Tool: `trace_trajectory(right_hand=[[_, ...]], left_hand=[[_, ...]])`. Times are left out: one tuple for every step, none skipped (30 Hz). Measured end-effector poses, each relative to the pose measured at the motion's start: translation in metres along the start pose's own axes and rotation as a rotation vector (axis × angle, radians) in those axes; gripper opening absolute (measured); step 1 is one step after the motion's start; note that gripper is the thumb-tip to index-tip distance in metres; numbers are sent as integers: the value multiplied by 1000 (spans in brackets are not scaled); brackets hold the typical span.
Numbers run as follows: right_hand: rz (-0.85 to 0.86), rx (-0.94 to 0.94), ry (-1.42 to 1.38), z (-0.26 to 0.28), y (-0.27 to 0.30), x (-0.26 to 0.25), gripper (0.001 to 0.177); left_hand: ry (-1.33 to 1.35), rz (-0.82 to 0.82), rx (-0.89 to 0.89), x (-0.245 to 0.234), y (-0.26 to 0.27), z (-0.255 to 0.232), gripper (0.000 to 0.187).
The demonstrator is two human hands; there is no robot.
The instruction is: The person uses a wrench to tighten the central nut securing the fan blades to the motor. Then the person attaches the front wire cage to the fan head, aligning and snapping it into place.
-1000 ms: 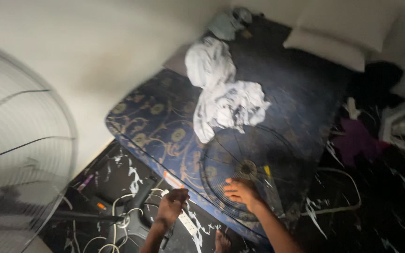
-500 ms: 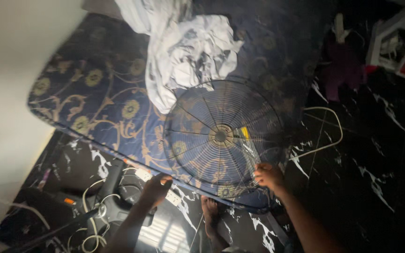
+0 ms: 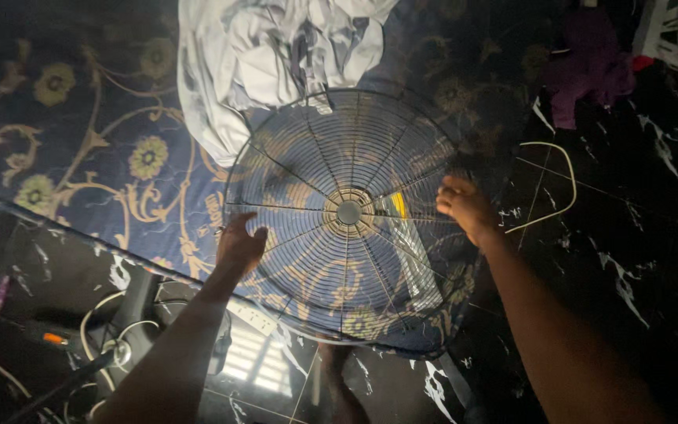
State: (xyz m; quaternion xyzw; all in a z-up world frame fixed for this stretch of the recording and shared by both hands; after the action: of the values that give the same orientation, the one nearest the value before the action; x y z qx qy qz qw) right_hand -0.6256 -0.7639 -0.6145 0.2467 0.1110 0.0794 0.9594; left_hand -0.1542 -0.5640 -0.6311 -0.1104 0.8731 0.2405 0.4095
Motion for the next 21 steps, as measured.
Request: trace_trajectory(right_hand=[[-32,-50,110,2,-7,3,41],[-62,-100,220,2,-11,5,43],[-125,-116,423,1,-16,2,43],[-188,-131,626,1,-20,-2,43],[-251,-150,829,1,-24,-3,44],[-308,-282,963,1,-25,-7,49],[-364,-423,1092,5,-22,-11,55],[-417,-566,1218,8,-19,-10,62],[-414,-485,1164,6,-19,-8,67],[-410,-405,1109,7,-17,-10,72],[-407,-325,1054,8,-16,-11,77],[-416,-302,1060,9,-14,-12,82],[-430,-280,1066,6,-13,-15,88],[-443,-259,1072,-1,-16,-19,93],[-384,-218,1049,-13,-23,-24,82],[-326,-177,1025,-24,-34,-35,71],[-272,-137,1003,-39,-46,-47,61],[-241,-87,964,-50,-53,-52,52],[-213,-44,927,-55,-62,-58,44],[-185,-1,891,-61,-69,-63,37],[-184,36,730,-65,-74,-68,30]], left_hand=[[-62,-63,68,1,-5,-3,57],[-69,-13,-61,4,-9,-3,62],[-77,32,-189,5,-14,-5,67],[-84,75,-318,5,-14,-6,73],[-52,66,-312,5,-14,-11,78],[-20,56,-305,4,-13,-15,83],[11,43,-297,2,-14,-18,88],[-14,45,-332,-1,-14,-19,90],[-40,47,-367,-2,-13,-18,92],[-66,49,-403,-3,-13,-16,94],[-73,13,-405,-6,-16,-12,97],[-80,-23,-406,-8,-21,-5,100],[-86,-61,-404,-8,-26,3,103],[-50,-64,-397,-3,-30,11,97],[-17,-67,-394,0,-30,21,91],[15,-71,-391,2,-31,31,86],[94,-80,-403,4,-33,41,79],[174,-88,-415,4,-36,49,74],[260,-101,-422,4,-40,55,70],[288,-68,-423,3,-44,60,61],[315,-36,-422,0,-47,65,56]])
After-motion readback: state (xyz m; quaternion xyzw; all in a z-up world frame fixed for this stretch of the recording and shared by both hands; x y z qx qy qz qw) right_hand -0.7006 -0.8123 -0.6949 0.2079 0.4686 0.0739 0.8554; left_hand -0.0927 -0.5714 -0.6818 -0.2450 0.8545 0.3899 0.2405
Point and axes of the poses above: each hand's wrist, its own y-axis away from the middle knuckle, its own x-axis out of the palm, z = x × y, the point moved 3 cm from there along -y, towards the middle knuckle, and after that the axes turned 2 degrees about -y, right-handed, at the moved point
